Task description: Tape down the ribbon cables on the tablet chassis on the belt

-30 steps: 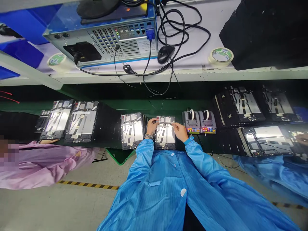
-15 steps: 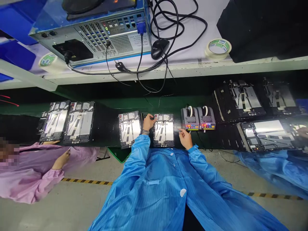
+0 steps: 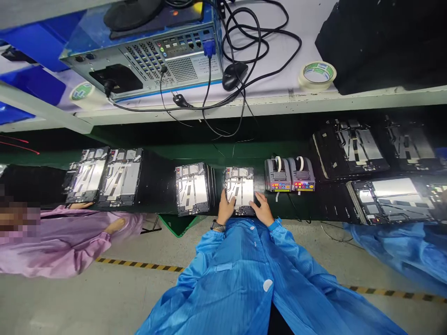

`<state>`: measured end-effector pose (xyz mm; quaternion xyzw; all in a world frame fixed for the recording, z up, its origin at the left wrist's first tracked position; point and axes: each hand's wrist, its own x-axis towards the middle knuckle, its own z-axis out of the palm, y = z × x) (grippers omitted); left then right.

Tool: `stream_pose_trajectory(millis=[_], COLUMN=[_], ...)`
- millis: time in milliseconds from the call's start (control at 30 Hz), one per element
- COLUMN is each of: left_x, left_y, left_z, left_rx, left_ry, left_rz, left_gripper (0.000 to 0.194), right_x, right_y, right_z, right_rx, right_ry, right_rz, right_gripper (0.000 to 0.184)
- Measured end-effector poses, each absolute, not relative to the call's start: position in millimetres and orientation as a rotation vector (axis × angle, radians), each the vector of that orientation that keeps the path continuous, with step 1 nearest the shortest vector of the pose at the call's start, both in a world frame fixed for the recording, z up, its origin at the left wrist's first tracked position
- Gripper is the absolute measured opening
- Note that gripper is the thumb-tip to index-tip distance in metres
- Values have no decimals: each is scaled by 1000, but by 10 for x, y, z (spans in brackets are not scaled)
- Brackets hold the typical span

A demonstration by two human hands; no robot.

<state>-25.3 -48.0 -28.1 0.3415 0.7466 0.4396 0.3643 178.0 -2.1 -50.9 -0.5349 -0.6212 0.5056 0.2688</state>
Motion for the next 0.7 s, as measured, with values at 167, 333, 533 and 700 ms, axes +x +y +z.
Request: stream_pose_trajectory(millis=[167, 333, 533, 700], left_x=[-41, -320, -1452, -1979], left_y=[-742, -1218, -1396, -1322], left_z=[16, 517, 810, 650], left_rx=[798, 740, 758, 647], left_ry=[1985, 2120, 2236, 2130], left_rz=[1069, 1089, 1213, 1270], left_gripper=[75, 76, 69, 69], right_x=[1859, 1630, 507, -46], right_y=[-99, -181, -152, -159], right_z=[-252, 327, 423, 132], right_rx=[-1398, -1156, -906, -981], right_ry=[-1606, -1687, -1884, -2007], right_rz=[1420, 1595, 1701, 1646], right_gripper=[61, 60, 71, 78])
